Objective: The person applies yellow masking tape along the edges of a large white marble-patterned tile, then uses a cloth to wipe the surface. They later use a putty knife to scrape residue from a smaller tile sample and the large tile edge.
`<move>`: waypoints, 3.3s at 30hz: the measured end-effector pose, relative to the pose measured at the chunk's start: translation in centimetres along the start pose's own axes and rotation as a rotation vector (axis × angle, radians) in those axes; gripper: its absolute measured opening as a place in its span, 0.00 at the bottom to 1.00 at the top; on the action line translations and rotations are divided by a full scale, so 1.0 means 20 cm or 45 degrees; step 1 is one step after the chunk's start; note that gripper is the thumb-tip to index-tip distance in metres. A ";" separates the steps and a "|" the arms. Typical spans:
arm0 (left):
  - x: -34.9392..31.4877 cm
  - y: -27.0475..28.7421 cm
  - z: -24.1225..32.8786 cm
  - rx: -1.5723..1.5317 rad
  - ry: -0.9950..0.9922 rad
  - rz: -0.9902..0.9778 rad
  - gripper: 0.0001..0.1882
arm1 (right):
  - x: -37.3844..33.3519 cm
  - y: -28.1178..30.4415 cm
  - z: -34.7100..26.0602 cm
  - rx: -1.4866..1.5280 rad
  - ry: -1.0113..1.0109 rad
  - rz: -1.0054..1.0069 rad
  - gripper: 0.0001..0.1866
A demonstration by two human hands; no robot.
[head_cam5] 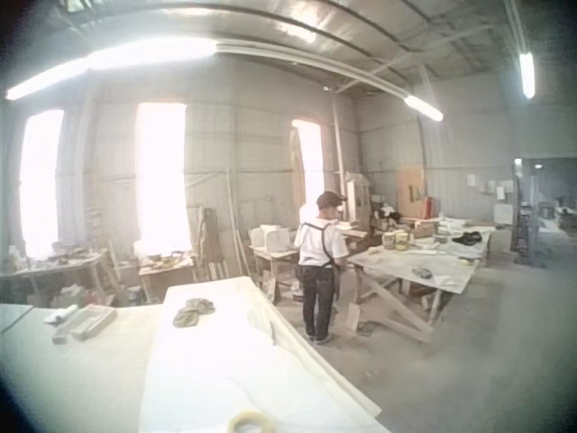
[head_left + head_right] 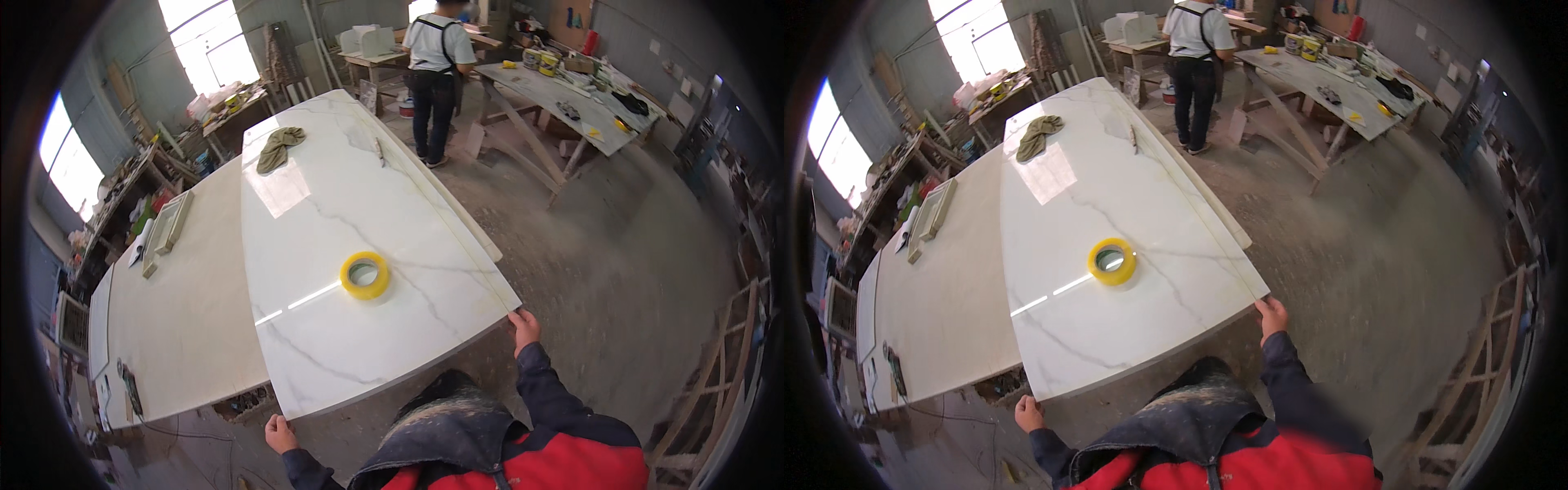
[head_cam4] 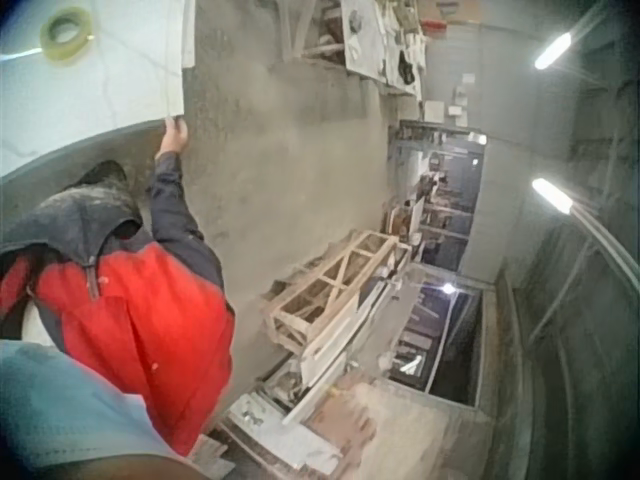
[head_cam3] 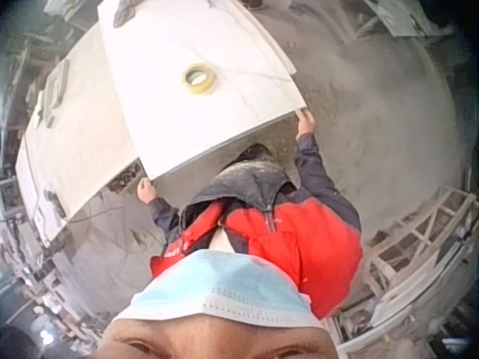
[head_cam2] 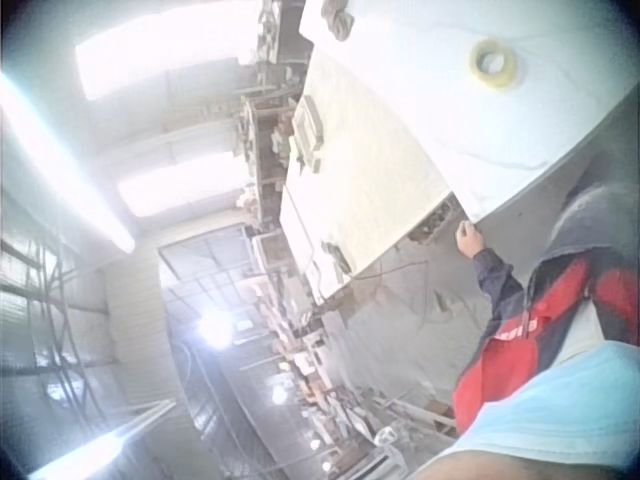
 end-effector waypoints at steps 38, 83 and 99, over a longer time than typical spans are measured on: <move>-1.91 -3.18 0.44 1.509 -0.478 -0.464 0.46 | 1.95 0.34 -1.00 -0.377 -0.363 -0.734 0.16; 0.39 -3.40 1.03 1.977 0.381 1.034 0.08 | 2.76 -4.84 -1.47 -1.123 0.287 -2.214 0.24; 0.48 -3.12 1.00 1.610 -0.097 1.379 0.18 | 1.24 -5.88 -1.09 -0.916 1.995 -2.591 0.45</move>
Point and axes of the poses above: each hand's wrist, its own x-axis towards the middle knuckle, its own y-axis out of the back of the hand, z = x × y, the point moved 7 cm from there along x, towards the middle knuckle, and after that the axes turned 4 degrees about z, right-handed, at the moved point
